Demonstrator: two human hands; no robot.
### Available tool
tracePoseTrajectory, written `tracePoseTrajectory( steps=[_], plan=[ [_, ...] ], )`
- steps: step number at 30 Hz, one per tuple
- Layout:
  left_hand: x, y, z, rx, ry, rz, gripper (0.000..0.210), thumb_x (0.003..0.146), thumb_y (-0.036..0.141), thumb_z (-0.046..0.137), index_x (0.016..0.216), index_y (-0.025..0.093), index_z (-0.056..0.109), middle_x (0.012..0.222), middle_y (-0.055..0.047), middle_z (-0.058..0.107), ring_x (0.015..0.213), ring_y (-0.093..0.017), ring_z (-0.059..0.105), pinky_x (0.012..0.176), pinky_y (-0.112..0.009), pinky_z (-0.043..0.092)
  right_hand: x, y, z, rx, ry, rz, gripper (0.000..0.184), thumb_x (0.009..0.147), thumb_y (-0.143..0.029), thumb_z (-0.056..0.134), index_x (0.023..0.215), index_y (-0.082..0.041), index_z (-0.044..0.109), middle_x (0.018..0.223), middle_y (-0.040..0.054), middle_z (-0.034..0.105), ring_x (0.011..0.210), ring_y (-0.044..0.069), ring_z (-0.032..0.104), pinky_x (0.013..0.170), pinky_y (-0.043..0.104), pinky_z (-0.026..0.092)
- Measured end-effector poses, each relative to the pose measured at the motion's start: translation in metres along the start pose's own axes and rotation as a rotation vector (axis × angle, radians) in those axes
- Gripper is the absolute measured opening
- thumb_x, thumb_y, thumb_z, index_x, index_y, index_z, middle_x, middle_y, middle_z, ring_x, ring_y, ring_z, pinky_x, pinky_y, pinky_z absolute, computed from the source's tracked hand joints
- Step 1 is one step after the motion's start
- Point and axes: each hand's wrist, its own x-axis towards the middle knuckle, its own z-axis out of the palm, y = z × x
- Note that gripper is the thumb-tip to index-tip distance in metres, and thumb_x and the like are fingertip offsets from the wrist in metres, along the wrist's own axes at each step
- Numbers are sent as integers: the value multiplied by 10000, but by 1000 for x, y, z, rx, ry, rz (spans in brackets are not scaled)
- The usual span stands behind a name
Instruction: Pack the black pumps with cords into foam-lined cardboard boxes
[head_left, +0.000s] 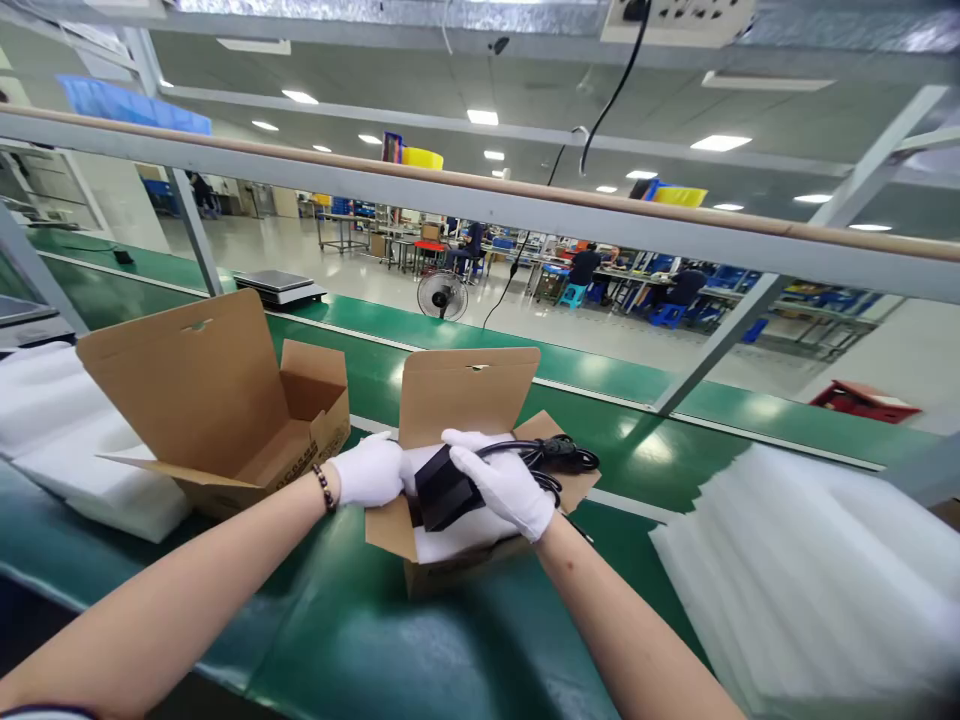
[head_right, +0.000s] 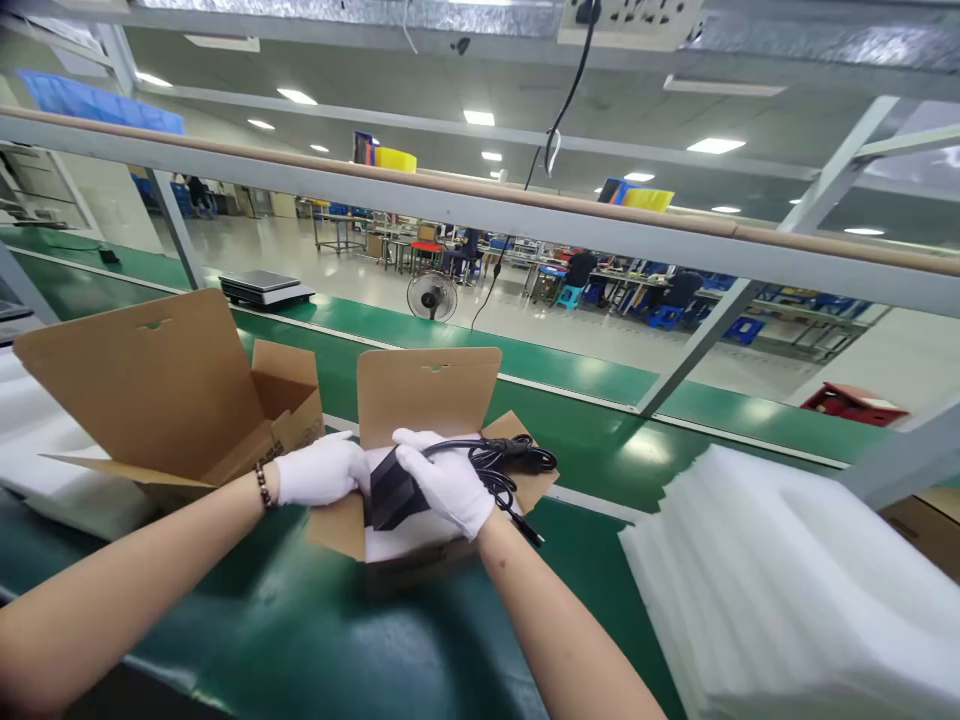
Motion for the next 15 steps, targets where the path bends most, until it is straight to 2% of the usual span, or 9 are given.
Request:
tracePoseTrajectory(
  steps=[2, 3, 6, 8, 9, 11, 15],
  plan=[
    [-9, -5, 9, -136, 80, 17, 375, 645, 30, 420, 714, 258, 709, 775, 32, 711, 830, -161, 609, 900, -322, 394, 9, 2, 6, -73, -51, -7, 382, 874, -387, 461, 1158, -179, 610, 1199, 76, 606, 1135, 207, 532, 1038, 385, 375],
    [-13, -7, 15, -212, 152, -28, 368, 652, 29, 401, 698, 240, 699, 791, 29, 707, 832, -157, 603, 896, -317, 399, 13, 3, 10, -103, -61, -15, 381, 880, -379, 445, 1161, -178, 606, 1203, 74, 603, 1136, 204, 531, 1036, 376, 375],
    [-18, -12, 36, -399, 480, -224, 320, 686, 37, 363, 702, 185, 647, 825, -11, 678, 822, -151, 588, 839, -292, 442, 25, 7, 19, -204, -97, -45, 373, 904, -355, 396, 1155, -174, 603, 1202, 69, 604, 1132, 196, 532, 1019, 356, 384],
    [-19, -14, 47, -424, 611, -246, 322, 716, 45, 363, 792, 180, 646, 878, -27, 663, 861, -158, 576, 835, -294, 453, 28, 9, 20, -304, -122, -80, 370, 916, -354, 374, 1144, -175, 604, 1178, 67, 615, 1118, 198, 537, 999, 351, 393],
    [-18, -15, 50, -408, 615, -225, 338, 727, 44, 366, 835, 186, 653, 903, -26, 661, 878, -162, 571, 843, -302, 451, 28, 10, 19, -353, -128, -95, 367, 922, -358, 365, 1133, -180, 606, 1155, 64, 625, 1103, 198, 542, 985, 349, 401],
    [-17, -16, 52, -342, 548, -187, 360, 746, 42, 373, 853, 203, 677, 919, -20, 668, 891, -176, 564, 844, -321, 448, 27, 11, 13, -444, -134, -125, 353, 933, -355, 346, 1099, -196, 614, 1087, 55, 645, 1057, 198, 557, 950, 345, 415],
    [-15, -15, 44, -218, 422, -129, 345, 763, 51, 396, 813, 219, 693, 916, -3, 680, 873, -189, 564, 842, -346, 440, 24, 8, 10, -505, -205, -159, 303, 932, -289, 347, 1019, -207, 625, 971, 45, 650, 951, 185, 573, 877, 322, 435]
  ],
)
